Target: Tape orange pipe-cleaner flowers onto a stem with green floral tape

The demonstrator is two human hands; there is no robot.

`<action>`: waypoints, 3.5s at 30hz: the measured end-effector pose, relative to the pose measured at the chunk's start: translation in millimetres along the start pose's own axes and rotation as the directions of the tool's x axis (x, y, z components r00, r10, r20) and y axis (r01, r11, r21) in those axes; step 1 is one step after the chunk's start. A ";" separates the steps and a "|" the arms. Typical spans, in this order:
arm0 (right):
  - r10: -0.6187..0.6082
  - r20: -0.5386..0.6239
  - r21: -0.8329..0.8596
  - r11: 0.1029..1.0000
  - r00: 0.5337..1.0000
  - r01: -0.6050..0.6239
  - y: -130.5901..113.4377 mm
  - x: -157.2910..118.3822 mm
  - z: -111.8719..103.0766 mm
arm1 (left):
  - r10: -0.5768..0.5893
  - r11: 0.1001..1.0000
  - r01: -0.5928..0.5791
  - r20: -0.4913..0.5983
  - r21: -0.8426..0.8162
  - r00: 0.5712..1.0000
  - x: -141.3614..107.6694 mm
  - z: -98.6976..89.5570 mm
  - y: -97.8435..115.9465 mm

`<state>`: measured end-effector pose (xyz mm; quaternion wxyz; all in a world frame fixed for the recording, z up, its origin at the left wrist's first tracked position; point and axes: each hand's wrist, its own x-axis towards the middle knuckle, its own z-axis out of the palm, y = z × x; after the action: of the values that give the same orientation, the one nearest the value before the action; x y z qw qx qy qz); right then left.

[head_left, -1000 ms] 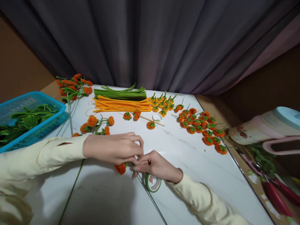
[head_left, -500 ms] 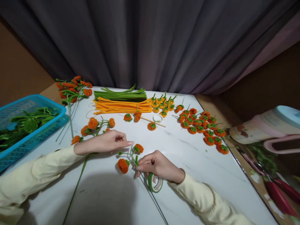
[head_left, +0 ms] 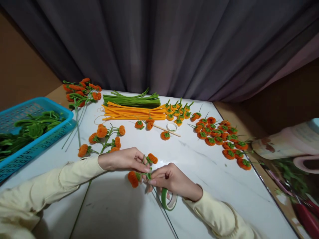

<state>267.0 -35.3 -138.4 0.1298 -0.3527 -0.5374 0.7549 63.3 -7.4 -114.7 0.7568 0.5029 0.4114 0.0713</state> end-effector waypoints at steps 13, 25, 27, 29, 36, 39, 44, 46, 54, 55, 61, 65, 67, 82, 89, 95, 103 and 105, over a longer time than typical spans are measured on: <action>-0.023 0.014 -0.079 0.997 1.000 0.024 0.6 0.1 0.4 | 0.036 0.999 -0.034 -0.131 0.019 0.991 2.0 7.3 -8.1; -0.023 -0.048 -0.277 0.961 0.999 0.009 2.1 -3.0 9.3 | -0.026 1.000 0.027 -0.130 0.005 0.991 5.2 7.4 -11.9; -0.013 -0.095 -0.282 0.959 0.995 -0.014 3.0 -4.2 12.4 | -0.039 0.999 0.040 -0.139 0.006 0.990 6.0 6.9 -12.3; -0.049 -0.132 -0.343 0.939 0.990 0.001 2.1 -5.9 15.9 | -0.037 0.999 0.038 -0.136 0.003 0.990 6.6 6.4 -13.1; -0.198 -0.103 -0.612 0.785 0.975 0.095 -4.0 -11.9 21.4 | 0.013 0.999 -0.017 -0.090 -0.043 0.996 7.0 5.4 -17.7; -0.226 -0.102 -0.588 0.799 0.969 0.124 -2.9 -10.9 20.0 | 0.010 0.996 -0.016 -0.076 -0.084 0.997 6.2 6.1 -16.5; -0.141 -0.145 -0.427 0.902 0.979 0.066 -1.3 -7.3 18.5 | 0.019 0.993 -0.023 -0.039 -0.115 0.999 6.0 5.7 -16.8; -0.064 -0.159 -0.342 0.940 0.985 0.006 0.6 -6.2 18.4 | 0.019 0.993 -0.024 -0.037 -0.118 0.999 6.8 4.6 -18.6; 0.112 -0.148 -0.133 0.982 0.983 -0.132 6.1 -2.1 16.3 | -0.010 0.999 0.009 -0.031 -0.043 0.999 5.7 3.6 -17.3; 0.113 -0.142 -0.119 0.984 0.983 -0.130 6.0 -1.7 15.8 | -0.010 0.999 0.009 -0.032 -0.037 0.999 5.0 3.9 -16.7; 0.078 -0.108 -0.073 0.994 0.991 -0.086 7.2 -0.3 15.5 | -0.008 0.999 0.010 0.026 -0.048 1.000 5.0 3.4 -17.4; 0.118 -0.137 -0.064 0.990 0.984 -0.127 6.6 0.3 17.4 | 0.007 0.999 -0.006 0.018 -0.038 1.000 6.4 3.1 -18.0; 0.116 -0.152 -0.061 0.990 0.982 -0.127 6.3 0.6 17.5 | 0.023 0.999 -0.022 0.003 -0.044 1.000 6.7 4.0 -17.7; 0.028 -0.092 -0.108 0.993 0.995 -0.038 7.1 0.2 11.7 | -0.032 0.999 0.031 -0.048 -0.027 0.998 3.7 8.2 -13.2; -0.004 0.051 -0.179 0.984 0.999 0.013 -0.3 -3.6 3.5 | -0.029 0.999 0.028 -0.018 -0.020 0.999 3.0 8.6 -11.4; -0.045 0.041 -0.215 0.975 0.998 0.053 -1.1 -3.9 2.3 | -0.016 1.000 0.016 -0.004 -0.009 1.000 1.8 9.0 -10.0; 0.067 0.140 0.012 0.997 0.988 -0.070 -6.0 -4.0 0.0 | 0.009 1.000 -0.010 0.046 0.023 0.999 -2.1 10.9 -6.2; 0.057 0.192 0.104 0.991 0.980 -0.078 -6.6 -2.8 -1.3 | 0.034 0.999 -0.034 0.065 0.006 0.997 -4.2 12.4 -3.5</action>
<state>268.7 -33.5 -131.6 0.0722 -0.2899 -0.4921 0.8177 68.1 -19.9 -113.3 0.7666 0.5146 0.3783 0.0663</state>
